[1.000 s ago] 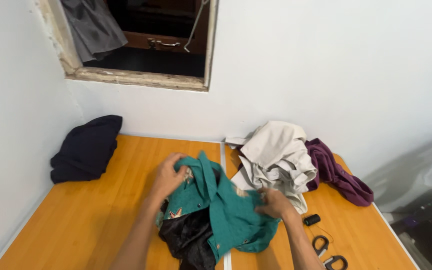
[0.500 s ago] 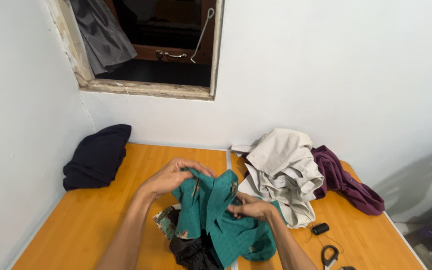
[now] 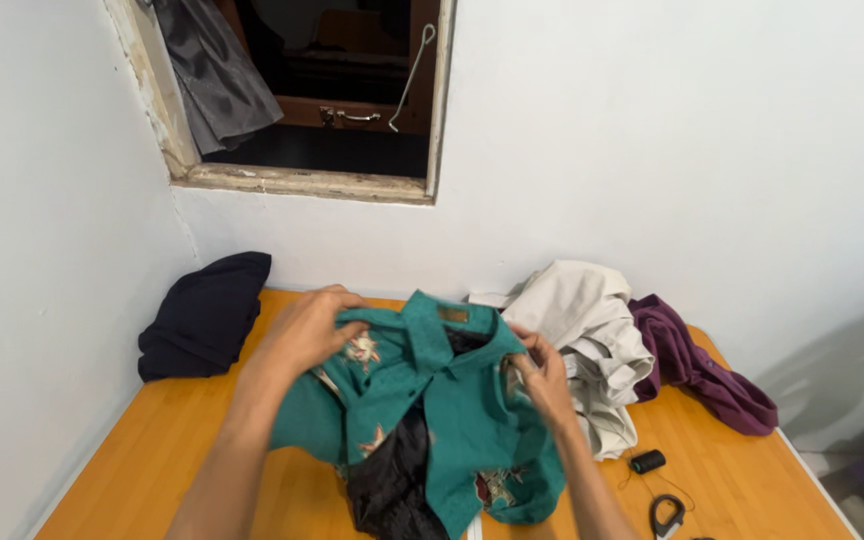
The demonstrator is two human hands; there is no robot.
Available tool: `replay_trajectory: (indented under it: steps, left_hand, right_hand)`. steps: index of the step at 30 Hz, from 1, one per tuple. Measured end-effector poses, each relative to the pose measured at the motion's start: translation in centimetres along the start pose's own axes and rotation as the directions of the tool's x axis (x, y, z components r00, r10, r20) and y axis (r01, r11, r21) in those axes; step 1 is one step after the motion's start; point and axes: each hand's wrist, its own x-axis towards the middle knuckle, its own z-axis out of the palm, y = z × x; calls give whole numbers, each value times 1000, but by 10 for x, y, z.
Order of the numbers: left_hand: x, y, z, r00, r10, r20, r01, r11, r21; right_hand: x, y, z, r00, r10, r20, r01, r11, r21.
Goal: The person folds a green patterned shirt and a purple shirt on a wooden table. They button the shirts, align the fabric, fold the sleeves and body, and place the folded items on the table.
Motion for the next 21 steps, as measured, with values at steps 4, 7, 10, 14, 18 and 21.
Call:
replay_trajectory:
  steps: [4,7,10,14,18,21]
  left_hand:
    - [5,-15,1,989,47,-137,-55,997,-56]
    - [8,-16,13,981,-78,-175,103,985,140]
    - [26,-7,9,973,-221,-71,232,925,300]
    - [80,23,-44,860,98,-500,-236,947,-219]
    - [116,89,-134,512,333,-792,-532,847,13]
    - [98,144,-178,311,388,-868,-269,912,311]
  right_hand:
    - [6,-51,-22,919,292,266,-146,876,-460]
    - [7,-88,-13,980,-194,38,147,587,-796]
    - [15,-130,-2,933,-341,-116,93,539,-837]
    - [63,-213,-7,800,-564,-203,232,603,-763]
    - [107,-328,-26,462,-870,-169,457,397,-796]
    - [104,-394,-32,282,-945,-166,257,241,-936]
